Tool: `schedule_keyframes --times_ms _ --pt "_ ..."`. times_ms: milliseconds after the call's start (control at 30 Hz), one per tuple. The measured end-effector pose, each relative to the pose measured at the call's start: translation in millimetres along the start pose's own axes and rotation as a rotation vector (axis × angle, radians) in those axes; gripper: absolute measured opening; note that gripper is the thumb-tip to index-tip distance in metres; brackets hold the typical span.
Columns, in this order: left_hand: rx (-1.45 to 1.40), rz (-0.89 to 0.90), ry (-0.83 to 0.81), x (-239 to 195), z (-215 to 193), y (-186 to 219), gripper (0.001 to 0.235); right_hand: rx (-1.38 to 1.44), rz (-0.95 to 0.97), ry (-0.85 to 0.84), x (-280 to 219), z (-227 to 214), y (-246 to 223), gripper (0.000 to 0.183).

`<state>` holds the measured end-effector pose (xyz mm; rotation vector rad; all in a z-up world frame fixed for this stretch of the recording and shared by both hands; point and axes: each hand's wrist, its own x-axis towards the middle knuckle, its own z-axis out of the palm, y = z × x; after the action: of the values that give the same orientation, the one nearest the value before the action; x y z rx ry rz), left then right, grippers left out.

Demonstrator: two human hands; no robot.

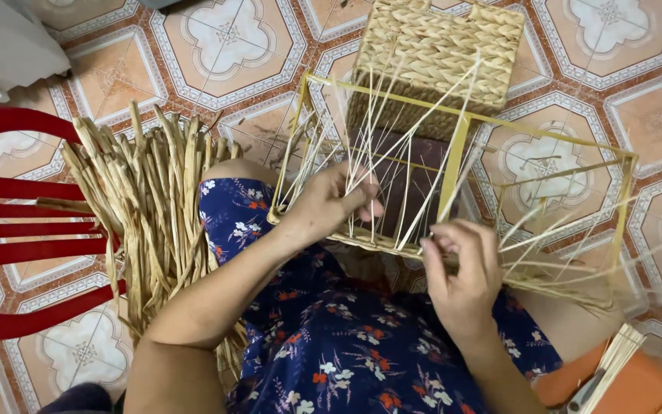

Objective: Weaving dried plant fibers around a rectangular wire frame to create a basket.

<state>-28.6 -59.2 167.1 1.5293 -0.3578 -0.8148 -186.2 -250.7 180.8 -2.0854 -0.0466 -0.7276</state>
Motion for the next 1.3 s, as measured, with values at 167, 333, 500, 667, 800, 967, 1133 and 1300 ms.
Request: schedule_keyframes --times_ms 167,333,500,667,800,967,1133,1300 --pt "0.229 0.391 0.209 -22 6 22 0.050 -0.327 0.144 -0.116 33 5 -15 0.027" --pt "0.712 0.923 0.590 -72 13 81 0.077 -0.344 0.252 -0.130 39 6 -5 0.026" --pt "0.607 1.111 0.327 -87 26 28 0.045 -0.353 0.344 -0.154 40 7 -6 0.030" --pt "0.779 0.782 0.201 -66 52 41 0.041 -0.207 0.461 -0.133 35 4 -20 0.047" --pt "0.772 0.692 0.304 -64 56 29 0.043 0.022 0.524 -0.122 21 -2 -24 0.056" --pt "0.768 0.573 0.277 -64 48 21 0.047 -0.040 0.339 -0.231 1 -10 -16 0.021" --pt "0.752 0.591 0.120 -64 48 32 0.034 -0.055 0.184 -0.245 -1 -11 -19 0.008" --pt "0.706 0.519 0.064 -58 50 20 0.020 -0.021 0.074 -0.202 -13 -19 -10 0.006"
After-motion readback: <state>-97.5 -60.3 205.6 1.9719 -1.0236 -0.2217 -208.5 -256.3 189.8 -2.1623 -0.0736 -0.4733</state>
